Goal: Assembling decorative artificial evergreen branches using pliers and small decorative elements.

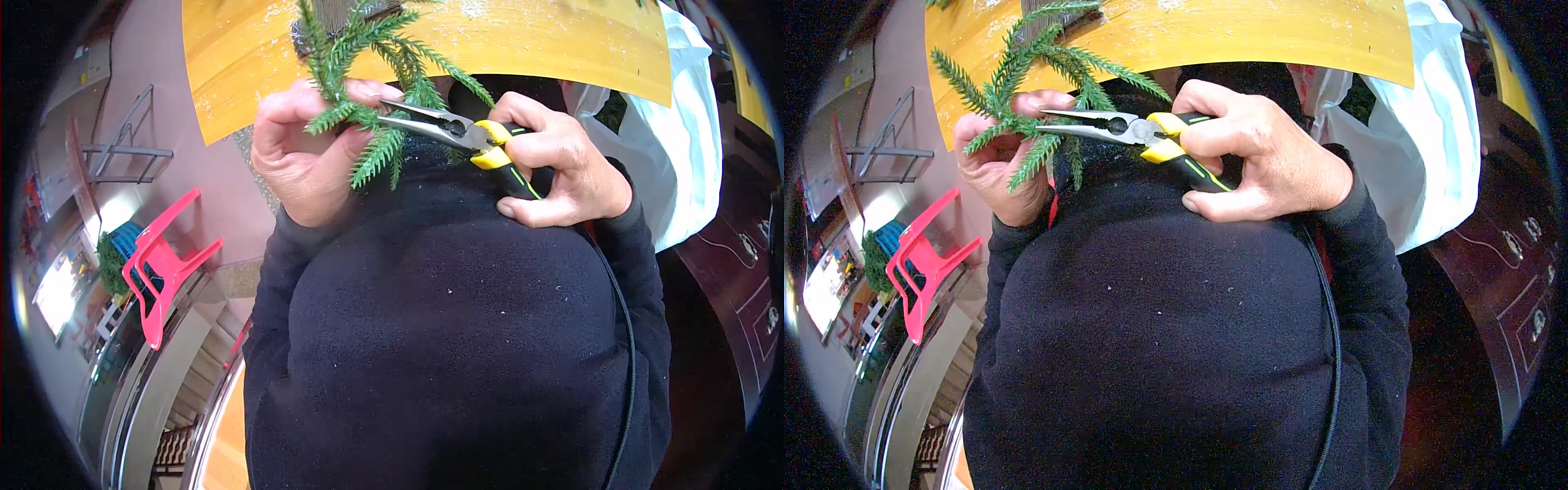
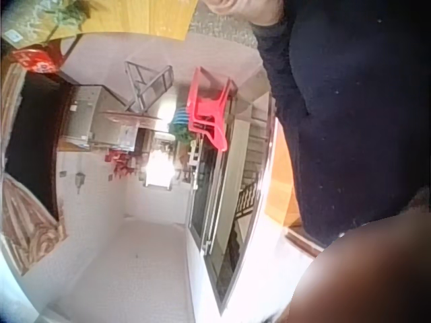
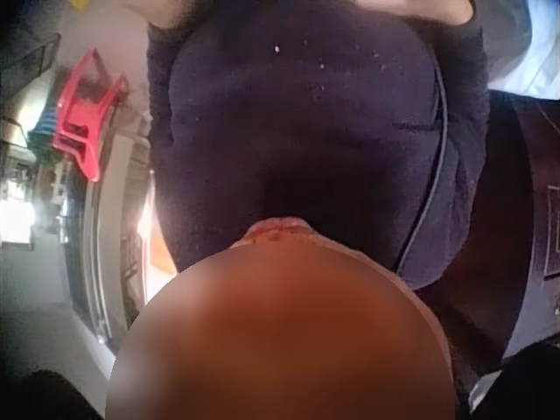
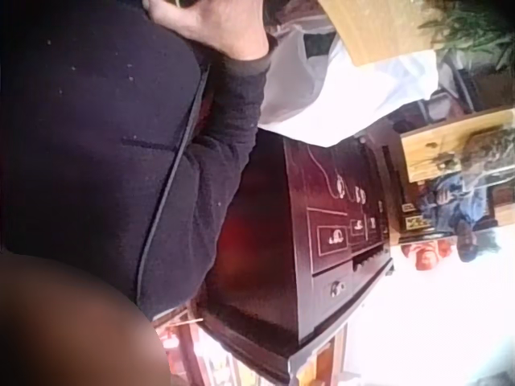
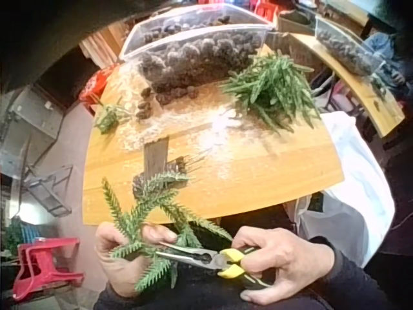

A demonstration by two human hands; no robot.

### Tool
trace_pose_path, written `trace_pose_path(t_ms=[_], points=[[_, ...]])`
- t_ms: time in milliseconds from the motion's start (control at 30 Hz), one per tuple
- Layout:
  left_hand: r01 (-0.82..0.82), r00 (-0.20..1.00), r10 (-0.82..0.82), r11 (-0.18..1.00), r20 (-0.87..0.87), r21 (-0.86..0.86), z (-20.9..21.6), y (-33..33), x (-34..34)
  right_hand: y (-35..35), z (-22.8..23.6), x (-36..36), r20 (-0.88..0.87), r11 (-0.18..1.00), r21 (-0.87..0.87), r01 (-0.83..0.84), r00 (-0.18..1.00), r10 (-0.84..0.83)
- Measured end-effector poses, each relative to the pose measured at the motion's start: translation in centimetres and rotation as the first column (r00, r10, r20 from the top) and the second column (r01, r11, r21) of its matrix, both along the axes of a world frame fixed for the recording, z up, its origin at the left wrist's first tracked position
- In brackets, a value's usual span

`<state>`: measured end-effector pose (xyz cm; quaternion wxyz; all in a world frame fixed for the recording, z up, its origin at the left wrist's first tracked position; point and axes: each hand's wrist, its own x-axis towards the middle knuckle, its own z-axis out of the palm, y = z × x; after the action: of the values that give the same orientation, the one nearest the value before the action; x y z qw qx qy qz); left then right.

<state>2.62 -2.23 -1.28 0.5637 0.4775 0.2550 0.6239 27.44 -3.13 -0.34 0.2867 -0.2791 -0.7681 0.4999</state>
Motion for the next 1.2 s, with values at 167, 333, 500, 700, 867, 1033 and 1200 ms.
trace_pose_path(t_ms=[167,333,500,700,867,1033,1200], points=[[0.013,0.998,-0.013,1.000,-0.057,-0.007,-0.6,-0.1,-0.7,-0.2,0.0,-0.1,0.019,0.996,-0.075,-0.048,0.999,0.049],[0.049,0.998,-0.049,0.998,-0.027,-0.032,-0.3,-0.2,-0.6,-0.1,-0.1,-0.1,-0.019,0.993,-0.084,-0.080,0.997,0.078],[0.058,0.998,-0.059,0.994,0.002,-0.090,-0.4,0.0,-0.7,-0.2,-0.7,-0.6,-0.116,0.975,-0.197,-0.107,0.990,0.086],[-0.020,0.996,0.009,0.992,-0.084,-0.126,0.0,0.2,-0.7,-0.4,-0.6,-0.3,-0.228,0.946,-0.316,-0.075,0.974,0.002],[0.053,0.998,-0.050,0.989,0.024,-0.137,0.0,0.2,-0.9,-0.8,-0.3,0.6,-0.243,0.923,-0.381,-0.055,0.969,-0.043],[0.040,0.999,-0.039,0.990,0.009,-0.132,0.3,0.1,-0.6,-0.9,-0.4,0.2,-0.244,0.912,-0.400,-0.089,0.970,-0.012],[0.008,0.999,-0.013,0.994,-0.043,-0.112,0.3,0.0,-0.6,-0.6,-0.5,0.1,-0.200,0.915,-0.382,-0.132,0.978,0.057]])
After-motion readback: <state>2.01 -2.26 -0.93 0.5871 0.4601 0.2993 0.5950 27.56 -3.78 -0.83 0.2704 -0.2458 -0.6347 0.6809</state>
